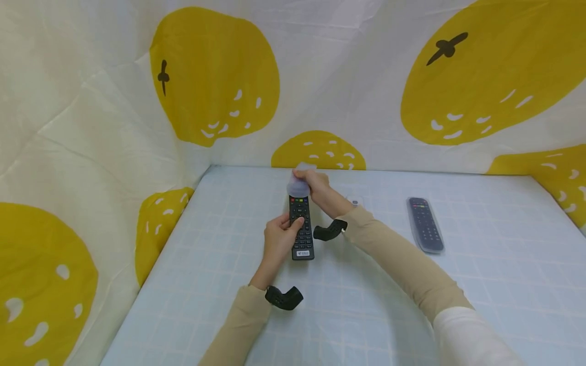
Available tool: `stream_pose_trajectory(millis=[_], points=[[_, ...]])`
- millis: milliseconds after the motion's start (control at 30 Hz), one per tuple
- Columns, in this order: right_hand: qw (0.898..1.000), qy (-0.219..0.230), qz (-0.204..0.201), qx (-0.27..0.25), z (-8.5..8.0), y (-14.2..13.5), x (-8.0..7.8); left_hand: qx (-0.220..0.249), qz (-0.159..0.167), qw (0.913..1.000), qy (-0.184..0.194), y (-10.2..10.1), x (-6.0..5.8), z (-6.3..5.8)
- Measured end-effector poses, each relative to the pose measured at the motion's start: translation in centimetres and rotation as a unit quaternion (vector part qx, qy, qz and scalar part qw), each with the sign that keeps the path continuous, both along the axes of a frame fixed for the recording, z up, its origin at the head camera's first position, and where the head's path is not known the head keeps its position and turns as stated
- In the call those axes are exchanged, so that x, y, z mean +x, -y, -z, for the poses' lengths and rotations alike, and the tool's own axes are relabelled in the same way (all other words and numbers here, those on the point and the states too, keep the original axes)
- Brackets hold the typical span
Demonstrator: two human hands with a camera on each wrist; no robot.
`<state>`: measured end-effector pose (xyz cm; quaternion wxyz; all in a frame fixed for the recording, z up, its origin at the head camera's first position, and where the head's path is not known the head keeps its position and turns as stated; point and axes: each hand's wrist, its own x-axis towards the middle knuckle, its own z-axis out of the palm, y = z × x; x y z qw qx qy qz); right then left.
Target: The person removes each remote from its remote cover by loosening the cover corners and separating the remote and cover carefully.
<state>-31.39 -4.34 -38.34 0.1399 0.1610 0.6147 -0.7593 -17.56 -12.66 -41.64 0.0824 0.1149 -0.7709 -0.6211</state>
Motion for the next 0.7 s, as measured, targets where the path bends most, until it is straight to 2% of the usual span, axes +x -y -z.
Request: stream_pose_trajectory(millis=[133,267,400,600,700], points=[[1.000,0.008,-0.004,-0.016,-0.1,0.2,0.0,0.010,0.003,0.9999,0.001,0.1,0.0,-0.1],[0.998,0.005,-0.065,-0.023,0.1,-0.5,0.2,0.022,0.013,0.9996,0.010,0.7,0.0,0.1],[0.992,-0.018,-0.121,-0.011,0.5,-1.5,0.6,0.029,0.020,0.9992,0.018,1.5,-0.1,0.4],[0.989,-0.002,-0.144,-0.022,1.0,-2.4,1.4,0.024,-0.006,0.9996,0.016,2.1,-0.7,0.8],[0.990,-0.005,-0.136,-0.027,1.2,-2.4,1.7,0.025,-0.011,0.9995,0.011,2.2,-1.0,0.9]])
